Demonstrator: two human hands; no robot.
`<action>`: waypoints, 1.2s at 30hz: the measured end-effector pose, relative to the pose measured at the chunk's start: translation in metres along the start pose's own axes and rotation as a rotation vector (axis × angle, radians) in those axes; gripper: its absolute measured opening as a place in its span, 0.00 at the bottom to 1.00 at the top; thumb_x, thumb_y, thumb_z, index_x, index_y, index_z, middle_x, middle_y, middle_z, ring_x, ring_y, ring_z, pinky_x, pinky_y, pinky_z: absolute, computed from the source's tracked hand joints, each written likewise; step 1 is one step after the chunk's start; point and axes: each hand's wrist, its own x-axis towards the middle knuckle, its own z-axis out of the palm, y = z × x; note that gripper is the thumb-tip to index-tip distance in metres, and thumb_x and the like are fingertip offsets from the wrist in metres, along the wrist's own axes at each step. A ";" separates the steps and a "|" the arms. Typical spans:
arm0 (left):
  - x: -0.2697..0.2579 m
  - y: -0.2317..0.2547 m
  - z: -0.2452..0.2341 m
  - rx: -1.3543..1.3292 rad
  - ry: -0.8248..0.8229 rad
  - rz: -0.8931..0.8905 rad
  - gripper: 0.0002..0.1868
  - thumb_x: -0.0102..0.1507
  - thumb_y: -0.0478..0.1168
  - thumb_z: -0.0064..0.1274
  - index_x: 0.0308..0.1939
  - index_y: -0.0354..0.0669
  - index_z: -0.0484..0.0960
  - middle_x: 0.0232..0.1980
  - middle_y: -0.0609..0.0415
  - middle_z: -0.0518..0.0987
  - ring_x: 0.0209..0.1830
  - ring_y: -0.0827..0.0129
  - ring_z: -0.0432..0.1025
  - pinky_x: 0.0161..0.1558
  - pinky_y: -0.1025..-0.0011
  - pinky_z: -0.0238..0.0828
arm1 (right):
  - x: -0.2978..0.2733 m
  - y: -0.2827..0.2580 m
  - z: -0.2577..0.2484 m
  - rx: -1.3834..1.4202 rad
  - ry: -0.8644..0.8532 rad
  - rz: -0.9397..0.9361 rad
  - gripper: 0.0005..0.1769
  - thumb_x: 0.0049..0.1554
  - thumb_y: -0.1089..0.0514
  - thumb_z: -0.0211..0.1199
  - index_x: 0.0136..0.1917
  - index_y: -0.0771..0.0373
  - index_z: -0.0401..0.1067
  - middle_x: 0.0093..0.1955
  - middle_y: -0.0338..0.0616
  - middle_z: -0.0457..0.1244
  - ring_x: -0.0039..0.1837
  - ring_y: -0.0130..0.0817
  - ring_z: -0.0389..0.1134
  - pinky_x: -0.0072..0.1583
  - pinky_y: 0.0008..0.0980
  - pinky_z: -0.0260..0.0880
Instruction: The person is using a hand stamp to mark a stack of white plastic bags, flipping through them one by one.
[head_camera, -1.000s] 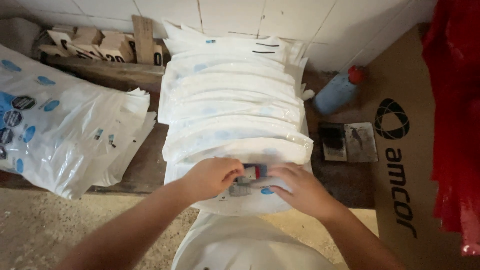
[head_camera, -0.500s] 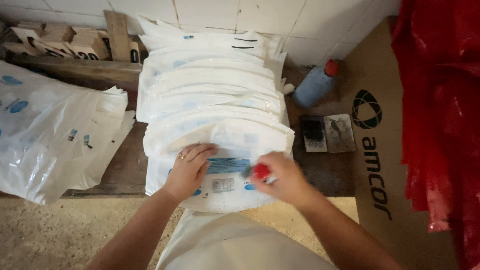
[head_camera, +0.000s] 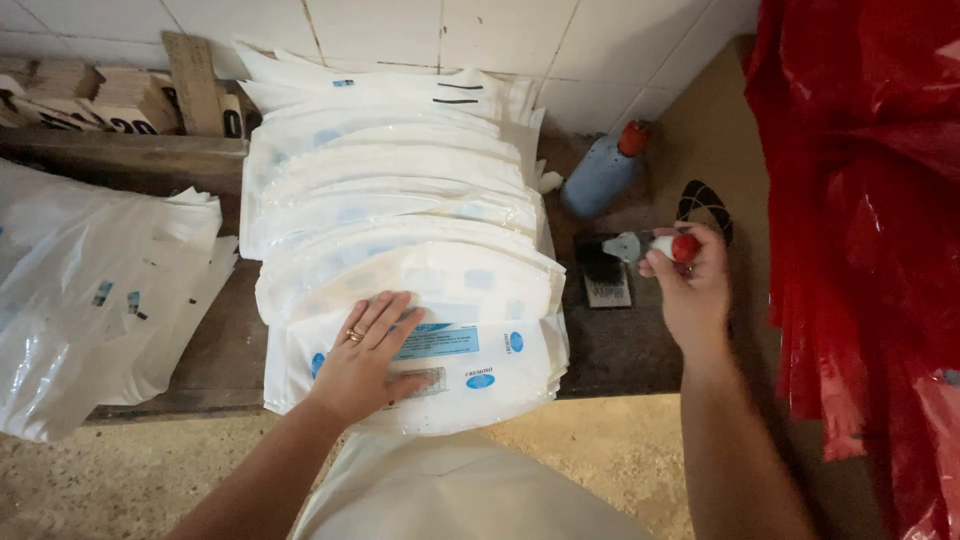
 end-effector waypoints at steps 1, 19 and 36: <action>0.000 -0.001 0.001 0.000 -0.005 0.004 0.53 0.52 0.71 0.61 0.77 0.60 0.63 0.82 0.56 0.56 0.84 0.62 0.46 0.81 0.58 0.35 | 0.003 0.005 0.000 0.001 0.005 0.004 0.25 0.62 0.71 0.60 0.69 0.71 0.55 0.60 0.58 0.62 0.49 0.33 0.68 0.50 0.28 0.78; 0.000 -0.003 0.000 -0.042 -0.055 -0.028 0.49 0.56 0.71 0.57 0.77 0.61 0.62 0.82 0.57 0.56 0.84 0.62 0.45 0.81 0.58 0.33 | 0.027 0.055 0.025 -0.577 -0.029 -0.189 0.27 0.61 0.56 0.73 0.69 0.66 0.70 0.57 0.70 0.65 0.59 0.67 0.69 0.57 0.50 0.73; 0.002 0.001 0.001 -0.024 0.043 -0.003 0.48 0.56 0.70 0.58 0.76 0.60 0.66 0.81 0.58 0.59 0.82 0.63 0.50 0.80 0.58 0.38 | 0.027 0.031 0.028 -0.497 -0.053 -0.098 0.26 0.64 0.59 0.68 0.72 0.70 0.65 0.60 0.73 0.64 0.61 0.69 0.68 0.62 0.60 0.69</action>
